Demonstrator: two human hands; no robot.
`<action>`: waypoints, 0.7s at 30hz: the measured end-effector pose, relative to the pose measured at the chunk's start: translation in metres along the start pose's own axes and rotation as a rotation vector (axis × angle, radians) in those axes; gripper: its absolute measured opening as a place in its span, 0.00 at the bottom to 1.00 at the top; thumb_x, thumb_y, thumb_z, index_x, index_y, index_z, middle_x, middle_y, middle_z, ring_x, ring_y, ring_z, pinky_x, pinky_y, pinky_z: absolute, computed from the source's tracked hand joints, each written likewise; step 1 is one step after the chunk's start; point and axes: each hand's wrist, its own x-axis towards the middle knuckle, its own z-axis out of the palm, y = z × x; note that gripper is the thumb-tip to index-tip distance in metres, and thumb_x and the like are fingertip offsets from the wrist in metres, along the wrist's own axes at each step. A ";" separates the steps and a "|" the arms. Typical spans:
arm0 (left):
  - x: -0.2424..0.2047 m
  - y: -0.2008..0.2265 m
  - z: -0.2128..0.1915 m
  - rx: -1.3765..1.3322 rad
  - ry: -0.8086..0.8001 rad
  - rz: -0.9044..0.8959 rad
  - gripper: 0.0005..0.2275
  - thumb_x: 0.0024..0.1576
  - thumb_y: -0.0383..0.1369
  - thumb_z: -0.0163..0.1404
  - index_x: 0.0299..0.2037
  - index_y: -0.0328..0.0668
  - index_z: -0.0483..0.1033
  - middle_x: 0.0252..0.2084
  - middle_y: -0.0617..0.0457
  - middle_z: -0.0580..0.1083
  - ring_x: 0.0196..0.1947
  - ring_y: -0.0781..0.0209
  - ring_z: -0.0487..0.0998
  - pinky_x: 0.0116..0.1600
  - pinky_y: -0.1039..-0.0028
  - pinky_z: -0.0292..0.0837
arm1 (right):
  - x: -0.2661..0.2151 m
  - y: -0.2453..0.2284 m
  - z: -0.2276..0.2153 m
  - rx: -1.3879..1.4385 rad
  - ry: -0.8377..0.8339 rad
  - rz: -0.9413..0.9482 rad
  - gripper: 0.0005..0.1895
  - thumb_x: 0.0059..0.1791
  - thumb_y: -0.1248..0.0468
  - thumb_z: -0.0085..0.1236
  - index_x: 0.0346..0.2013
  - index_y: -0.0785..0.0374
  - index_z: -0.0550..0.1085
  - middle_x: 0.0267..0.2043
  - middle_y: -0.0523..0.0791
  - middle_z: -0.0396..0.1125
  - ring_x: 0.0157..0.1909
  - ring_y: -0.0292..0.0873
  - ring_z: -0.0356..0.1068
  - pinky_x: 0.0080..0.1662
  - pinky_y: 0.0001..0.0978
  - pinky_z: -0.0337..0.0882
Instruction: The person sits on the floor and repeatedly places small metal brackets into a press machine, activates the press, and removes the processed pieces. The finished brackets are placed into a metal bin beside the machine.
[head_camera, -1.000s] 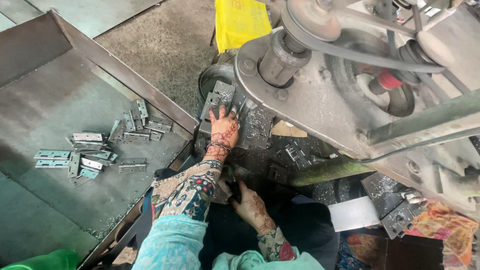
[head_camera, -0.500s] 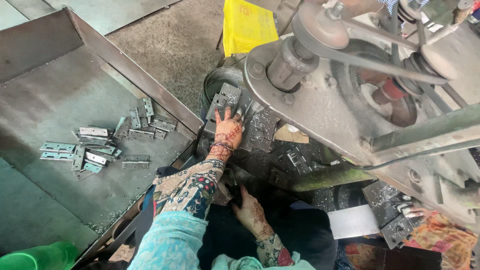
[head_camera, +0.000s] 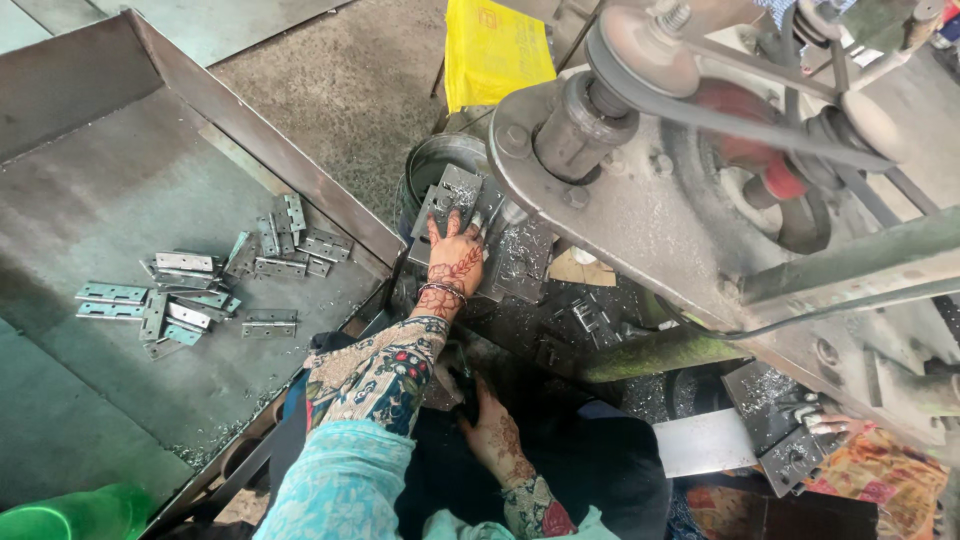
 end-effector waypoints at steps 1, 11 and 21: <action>0.001 0.000 -0.001 0.005 -0.002 -0.005 0.18 0.60 0.31 0.42 0.59 0.47 0.77 0.65 0.56 0.71 0.74 0.43 0.57 0.74 0.32 0.30 | 0.002 -0.003 -0.006 -0.017 -0.029 0.021 0.45 0.46 0.59 0.64 0.73 0.56 0.51 0.67 0.55 0.61 0.64 0.58 0.65 0.61 0.47 0.68; 0.001 0.001 0.000 0.029 0.021 0.006 0.19 0.59 0.31 0.42 0.60 0.46 0.76 0.62 0.55 0.73 0.73 0.43 0.57 0.73 0.31 0.30 | 0.009 -0.009 -0.021 -0.098 -0.102 0.075 0.45 0.48 0.57 0.62 0.74 0.57 0.50 0.60 0.55 0.67 0.60 0.57 0.70 0.57 0.45 0.73; -0.011 0.002 0.000 -0.022 0.001 0.020 0.18 0.58 0.33 0.45 0.58 0.47 0.77 0.68 0.56 0.68 0.73 0.43 0.54 0.73 0.33 0.30 | 0.004 0.025 0.050 0.043 0.010 0.073 0.45 0.45 0.61 0.65 0.72 0.56 0.52 0.63 0.58 0.64 0.59 0.59 0.70 0.57 0.45 0.72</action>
